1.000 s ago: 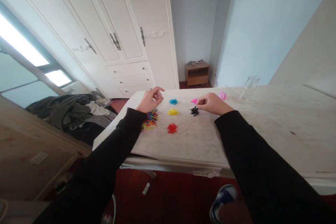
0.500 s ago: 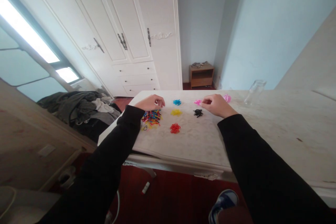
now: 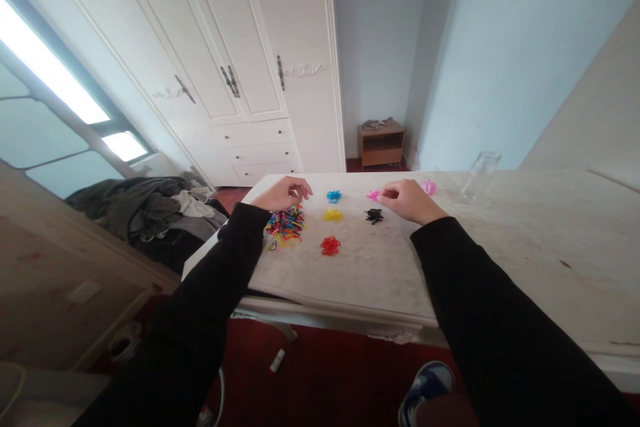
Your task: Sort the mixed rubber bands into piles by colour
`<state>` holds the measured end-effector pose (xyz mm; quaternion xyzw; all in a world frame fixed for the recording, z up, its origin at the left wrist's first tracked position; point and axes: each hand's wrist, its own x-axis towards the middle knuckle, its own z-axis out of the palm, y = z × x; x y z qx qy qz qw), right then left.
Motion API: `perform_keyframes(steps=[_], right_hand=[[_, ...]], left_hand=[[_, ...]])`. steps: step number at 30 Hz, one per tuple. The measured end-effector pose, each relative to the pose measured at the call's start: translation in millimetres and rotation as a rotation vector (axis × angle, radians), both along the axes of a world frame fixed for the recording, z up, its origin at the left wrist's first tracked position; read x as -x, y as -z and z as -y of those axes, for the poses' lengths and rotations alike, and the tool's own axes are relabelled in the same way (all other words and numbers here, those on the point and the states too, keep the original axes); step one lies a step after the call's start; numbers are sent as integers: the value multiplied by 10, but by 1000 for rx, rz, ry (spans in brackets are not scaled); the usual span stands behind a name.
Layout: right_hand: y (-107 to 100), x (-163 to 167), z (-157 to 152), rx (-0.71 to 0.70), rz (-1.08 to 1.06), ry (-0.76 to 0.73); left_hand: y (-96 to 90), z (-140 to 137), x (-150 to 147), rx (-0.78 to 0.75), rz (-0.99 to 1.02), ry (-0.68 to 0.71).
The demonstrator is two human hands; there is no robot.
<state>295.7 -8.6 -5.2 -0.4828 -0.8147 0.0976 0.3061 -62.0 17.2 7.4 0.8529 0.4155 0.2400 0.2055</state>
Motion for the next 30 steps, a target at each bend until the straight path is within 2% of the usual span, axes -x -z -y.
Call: perform_keyframes(steps=[14, 21, 30], right_hand=[[-11, 8, 8, -8, -2, -11], [-14, 12, 15, -12, 12, -10], [-13, 10, 8, -3, 7, -15]], left_hand=[[67, -28, -30, 43, 35, -56], [75, -17, -100, 0, 27, -96], [173, -62, -93, 43, 0, -34]])
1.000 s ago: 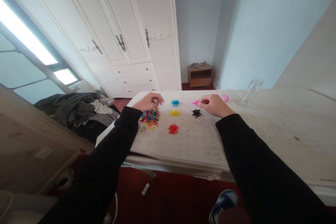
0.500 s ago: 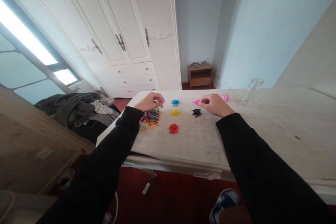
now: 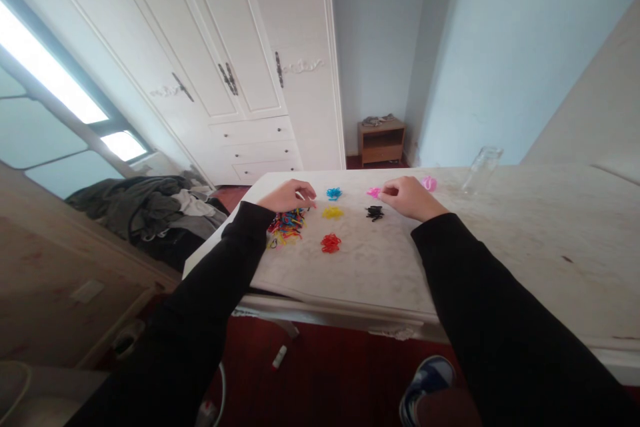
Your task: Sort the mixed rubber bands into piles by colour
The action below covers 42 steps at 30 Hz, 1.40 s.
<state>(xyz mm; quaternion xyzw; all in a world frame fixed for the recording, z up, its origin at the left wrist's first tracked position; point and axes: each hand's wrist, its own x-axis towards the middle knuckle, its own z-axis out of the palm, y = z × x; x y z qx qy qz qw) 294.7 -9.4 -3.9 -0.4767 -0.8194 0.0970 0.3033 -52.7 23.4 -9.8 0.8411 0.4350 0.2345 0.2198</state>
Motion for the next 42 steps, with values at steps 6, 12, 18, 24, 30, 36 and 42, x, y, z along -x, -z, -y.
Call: perform_keyframes(steps=[6, 12, 18, 24, 30, 36, 42], right_hand=[[0, 3, -1, -2, 6, 10], [-1, 2, 5, 15, 16, 4], [14, 2, -8, 28, 17, 3], [28, -3, -26, 22, 21, -3], [45, -5, -40, 20, 9, -6], [49, 3, -37, 2, -5, -6], [43, 61, -26, -35, -48, -37]], left_hand=[[-20, 36, -79, 12, -36, -5], [-9, 11, -35, 33, -7, 54], [26, -35, 33, 51, -80, 41], [11, -18, 17, 33, -159, 60], [-72, 109, -79, -125, -193, 62], [-85, 140, -99, -83, 86, 37], [-100, 81, -275, -35, 302, 66]])
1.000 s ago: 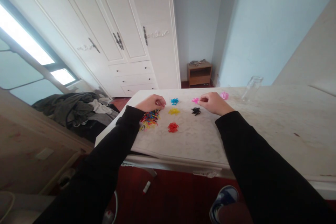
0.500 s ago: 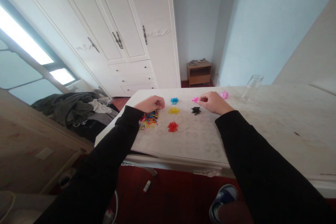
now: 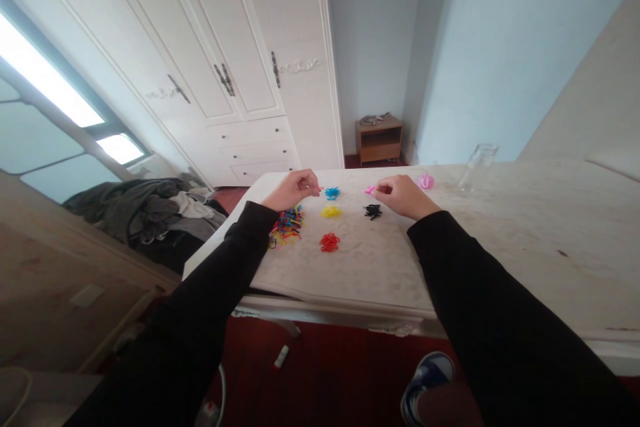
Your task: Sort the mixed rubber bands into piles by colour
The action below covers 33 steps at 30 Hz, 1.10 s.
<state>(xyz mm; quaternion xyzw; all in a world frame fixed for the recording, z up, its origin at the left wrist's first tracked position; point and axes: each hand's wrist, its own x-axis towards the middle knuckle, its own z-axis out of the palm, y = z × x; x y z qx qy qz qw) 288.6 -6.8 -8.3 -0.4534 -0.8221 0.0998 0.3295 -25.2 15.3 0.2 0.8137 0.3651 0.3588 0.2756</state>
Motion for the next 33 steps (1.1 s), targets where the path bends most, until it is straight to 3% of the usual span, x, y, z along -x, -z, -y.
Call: perform_keyframes(steps=[6, 10, 15, 23, 33], right_hand=[[16, 124, 23, -19, -129, -41], [59, 168, 6, -27, -189, -102], [72, 253, 37, -44, -206, -182], [81, 376, 115, -22, -210, -182], [45, 346, 138, 10, -223, -106]], left_hand=[[-28, -92, -443, -97, 20, 129], [86, -85, -608, -113, 85, 177], [219, -38, -611, -13, 201, 231], [238, 4, -563, 70, 241, 256], [189, -32, -497, 42, 184, 109]])
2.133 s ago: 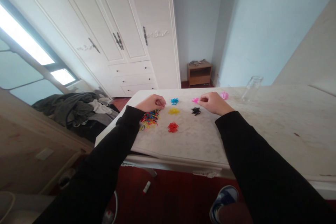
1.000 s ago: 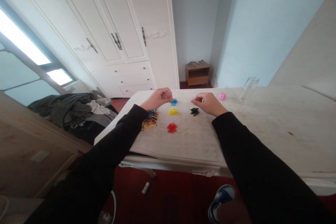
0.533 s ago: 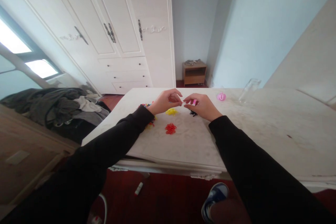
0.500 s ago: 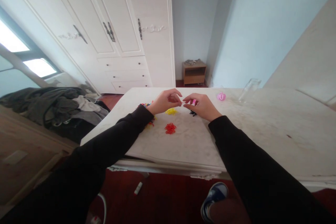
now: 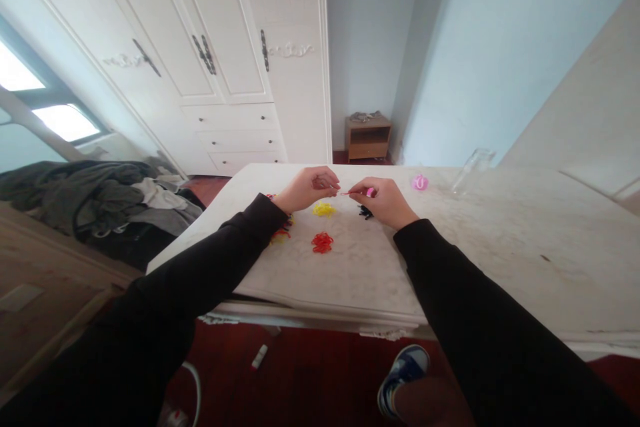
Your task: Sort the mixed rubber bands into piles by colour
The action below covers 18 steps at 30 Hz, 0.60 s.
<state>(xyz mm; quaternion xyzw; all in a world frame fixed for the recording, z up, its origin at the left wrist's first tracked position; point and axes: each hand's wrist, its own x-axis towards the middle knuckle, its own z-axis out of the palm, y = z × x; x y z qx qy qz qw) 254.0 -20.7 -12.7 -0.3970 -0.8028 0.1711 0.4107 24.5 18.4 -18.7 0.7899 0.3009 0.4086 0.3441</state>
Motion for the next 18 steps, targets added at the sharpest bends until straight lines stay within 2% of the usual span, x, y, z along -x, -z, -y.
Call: perform_keyframes(steps=[8, 18], right_hand=[[5, 4, -8, 22, -30, 12], [18, 3, -25, 10, -27, 23]], left_hand=[[20, 0, -22, -75, -108, -41], [4, 58, -61, -17, -120, -52]])
